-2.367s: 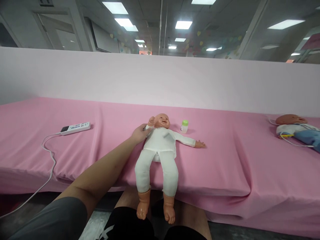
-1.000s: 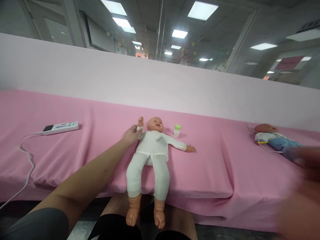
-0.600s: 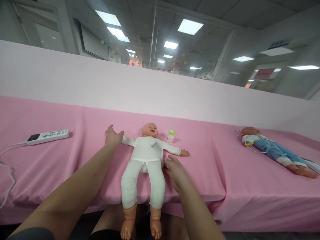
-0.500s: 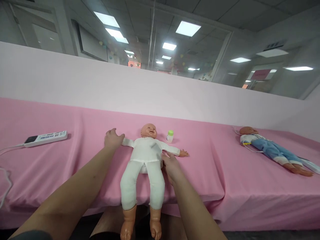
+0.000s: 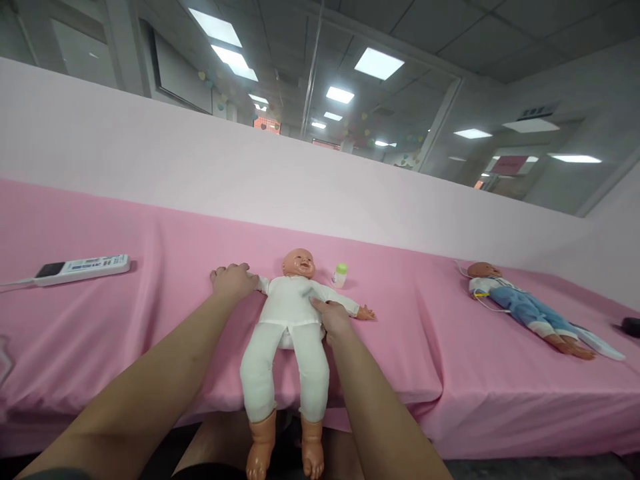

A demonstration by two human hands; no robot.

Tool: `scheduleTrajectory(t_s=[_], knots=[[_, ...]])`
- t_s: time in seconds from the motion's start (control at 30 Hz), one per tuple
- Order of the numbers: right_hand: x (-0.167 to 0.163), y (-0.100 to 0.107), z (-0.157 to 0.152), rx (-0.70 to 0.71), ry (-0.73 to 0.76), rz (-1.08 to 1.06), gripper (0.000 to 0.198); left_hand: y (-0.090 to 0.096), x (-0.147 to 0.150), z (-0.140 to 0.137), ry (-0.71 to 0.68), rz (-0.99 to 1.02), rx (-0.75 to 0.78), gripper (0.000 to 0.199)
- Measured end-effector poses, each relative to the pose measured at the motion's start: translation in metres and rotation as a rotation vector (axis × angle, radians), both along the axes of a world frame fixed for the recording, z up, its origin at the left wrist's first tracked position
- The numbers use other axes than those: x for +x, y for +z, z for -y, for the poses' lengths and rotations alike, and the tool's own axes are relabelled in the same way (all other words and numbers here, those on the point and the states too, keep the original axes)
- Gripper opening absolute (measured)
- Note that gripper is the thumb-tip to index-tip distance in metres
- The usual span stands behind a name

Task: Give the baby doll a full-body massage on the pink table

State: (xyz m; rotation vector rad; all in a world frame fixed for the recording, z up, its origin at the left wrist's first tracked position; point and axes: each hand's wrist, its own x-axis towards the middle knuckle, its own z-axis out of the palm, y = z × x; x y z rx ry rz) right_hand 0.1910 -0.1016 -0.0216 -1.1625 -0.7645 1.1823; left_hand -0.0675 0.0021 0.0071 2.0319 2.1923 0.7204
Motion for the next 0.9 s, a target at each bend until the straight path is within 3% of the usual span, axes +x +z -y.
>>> scheduleTrajectory(t_s=[0.13,0.23,0.3,0.43,0.57,0.73,0.9], knots=[[-0.005,0.007,0.003,-0.116,0.058,-0.110,0.033,-0.005,-0.012,-0.010,0.031,0.122,-0.084,0.036],[-0.008,0.010,0.002,-0.100,0.080,-0.138,0.032,-0.002,-0.001,-0.003,0.023,0.107,0.045,0.039],[-0.011,0.011,0.000,-0.058,0.062,-0.140,0.034,0.004,0.015,0.008,-0.090,0.154,0.149,0.043],[-0.022,0.016,-0.003,0.092,-0.046,-0.126,0.057,0.012,0.047,0.032,-0.405,0.352,0.115,0.048],[-0.037,0.036,0.003,0.280,-0.021,-0.043,0.093,0.013,0.057,0.042,-0.460,0.453,0.027,0.051],[-0.053,0.070,0.011,0.390,-0.029,0.181,0.126,0.013,0.059,0.045,-0.524,0.889,-0.001,0.043],[-0.075,0.094,0.010,0.516,0.108,0.320,0.126,0.026,0.062,0.050,-0.818,1.357,-0.231,0.063]])
